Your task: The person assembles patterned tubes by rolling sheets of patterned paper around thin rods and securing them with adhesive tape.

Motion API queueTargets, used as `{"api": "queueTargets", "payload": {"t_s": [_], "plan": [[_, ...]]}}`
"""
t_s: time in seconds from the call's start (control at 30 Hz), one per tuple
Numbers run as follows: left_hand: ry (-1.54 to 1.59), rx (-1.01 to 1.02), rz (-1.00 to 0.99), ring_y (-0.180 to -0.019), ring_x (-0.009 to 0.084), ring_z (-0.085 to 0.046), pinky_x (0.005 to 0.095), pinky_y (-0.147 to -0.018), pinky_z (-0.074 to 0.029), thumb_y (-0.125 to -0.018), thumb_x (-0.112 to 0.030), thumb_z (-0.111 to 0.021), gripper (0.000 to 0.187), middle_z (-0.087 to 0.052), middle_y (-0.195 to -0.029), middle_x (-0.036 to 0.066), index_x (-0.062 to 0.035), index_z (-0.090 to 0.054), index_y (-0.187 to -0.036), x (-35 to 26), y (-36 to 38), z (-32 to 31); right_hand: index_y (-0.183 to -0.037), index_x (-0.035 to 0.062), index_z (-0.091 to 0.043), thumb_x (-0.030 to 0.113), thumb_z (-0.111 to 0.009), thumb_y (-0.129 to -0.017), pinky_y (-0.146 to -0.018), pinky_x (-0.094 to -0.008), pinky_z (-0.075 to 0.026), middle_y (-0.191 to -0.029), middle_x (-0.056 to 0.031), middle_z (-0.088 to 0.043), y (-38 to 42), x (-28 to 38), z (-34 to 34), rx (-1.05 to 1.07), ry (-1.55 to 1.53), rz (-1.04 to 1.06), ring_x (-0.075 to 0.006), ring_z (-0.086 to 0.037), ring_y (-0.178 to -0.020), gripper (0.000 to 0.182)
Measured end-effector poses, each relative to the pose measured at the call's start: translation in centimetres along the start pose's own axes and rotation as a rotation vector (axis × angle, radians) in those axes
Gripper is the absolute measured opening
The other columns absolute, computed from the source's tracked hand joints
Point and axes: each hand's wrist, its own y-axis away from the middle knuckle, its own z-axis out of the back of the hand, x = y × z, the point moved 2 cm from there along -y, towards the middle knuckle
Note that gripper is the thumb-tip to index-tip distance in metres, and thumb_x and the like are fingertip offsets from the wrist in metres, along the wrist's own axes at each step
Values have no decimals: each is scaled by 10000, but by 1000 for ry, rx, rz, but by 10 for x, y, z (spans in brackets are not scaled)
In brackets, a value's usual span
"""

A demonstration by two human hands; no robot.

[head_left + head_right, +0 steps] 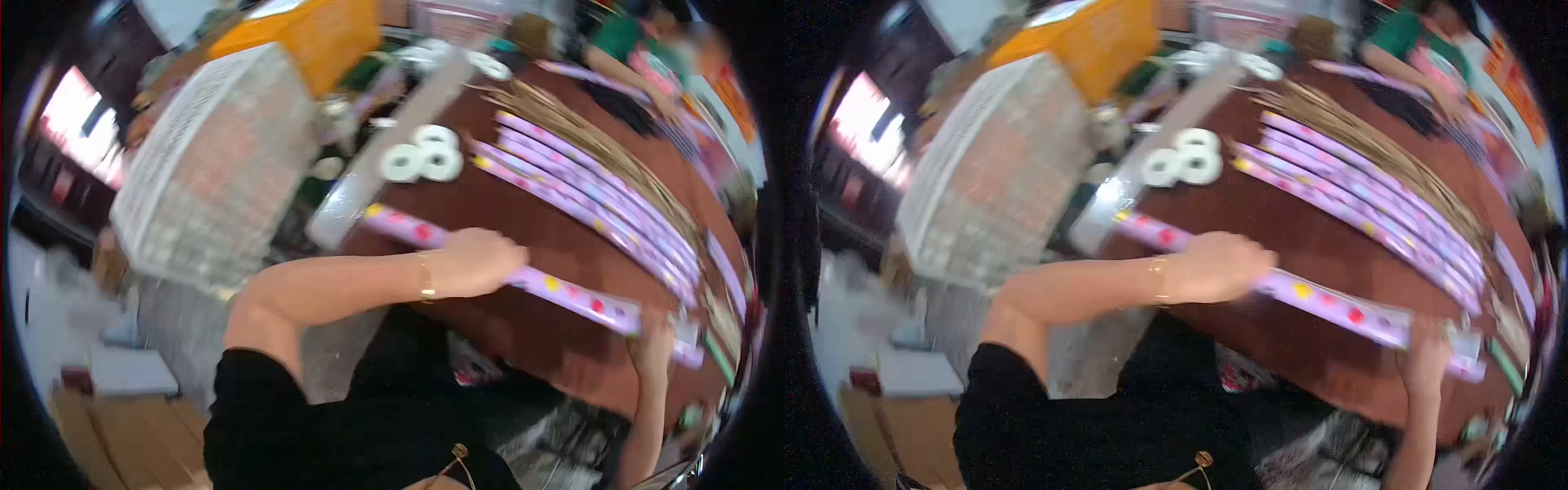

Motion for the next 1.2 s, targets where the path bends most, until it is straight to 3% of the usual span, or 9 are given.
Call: {"api": "queueTargets", "payload": {"t_s": [0.03, 0.1, 0.33, 0.43, 0.53, 0.63, 0.77, 1.1, 1.2], "plan": [[-57, -306, -118, -770, 283, -677, 449, -665, -537, -826, -204, -616, 139, -664, -808, 97, -72, -579, -851, 7, 3, 1, -824, 33, -564, 24, -675, -629, -717, -528, -467, -813, -203, -592, -10, 10, 3, 38, -212, -39, -446, -590, -828, 225], [-191, -352, -127, -719, 270, -667, 445, -640, -532, -825, -214, -596, 138, -657, -779, 93, -78, -575, -827, 7, 7, 12, -827, 31, -546, 2, -652, -643, -671, -528, -443, -816, -208, -585, -10, 10, 6, 254, -277, -5, -447, -582, -817, 215], [193, 173, -31, -745, 362, -691, 474, -660, -547, -779, -338, -732, 329, -689, -762, 166, -32, -634, -849, 5, 18, 21, -774, 24, -528, 6, -677, -646, -626, -513, -427, -737, -198, -558, -29, 26, 34, -106, -54, -22, -433, -568, -731, 197], [-182, -279, -46, -736, 328, -699, 451, -630, -551, -775, -272, -712, 261, -672, -728, 141, -48, -590, -830, 11, 15, 17, -774, 21, -514, -6, -671, -653, -631, -496, -428, -755, -193, -555, -22, 32, 34, 107, -262, -17, -423, -554, -724, 200], [-178, -295, -87, -738, 342, -696, 454, -644, -552, -780, -325, -722, 314, -681, -742, 156, -36, -616, -839, 11, 14, 28, -788, 13, -510, -21, -662, -645, -661, -494, -431, -781, -197, -566, -15, 30, 34, 132, -221, -17, -423, -559, -759, 212], [150, 141, -45, -759, 370, -690, 462, -673, -555, -771, -460, -739, 475, -697, -775, 189, 0, -662, -859, 1, 15, 34, -799, 5, -528, -23, -666, -625, -699, -508, -439, -807, -208, -587, -12, 10, 34, -11, -37, -26, -430, -578, -815, 223], [-128, -228, -56, -709, 316, -685, 432, -633, -552, -749, -349, -741, 341, -670, -750, 131, -53, -613, -861, -2, 12, 27, -872, 37, -517, 23, -697, -649, -686, -505, -426, -822, -167, -557, -18, 26, 54, -31, -65, -14, -407, -565, -821, 287], [-25, -184, -154, -715, 257, -670, 373, -597, -537, -742, -267, -719, 250, -635, -763, 99, -73, -572, -802, -15, 7, 12, -864, 19, -471, 9, -704, -656, -628, -476, -414, -761, -167, -504, -10, 61, 47, -171, -69, 23, -389, -534, -716, 312], [-311, -494, -213, -765, 231, -664, 349, -606, -534, -774, -139, -594, 61, -640, -760, 82, -79, -601, -766, -23, 8, 15, -825, 38, -467, 5, -670, -643, -617, -468, -424, -732, -149, -493, -10, 64, 43, -142, -125, 7, -378, -526, -692, 274]]}}
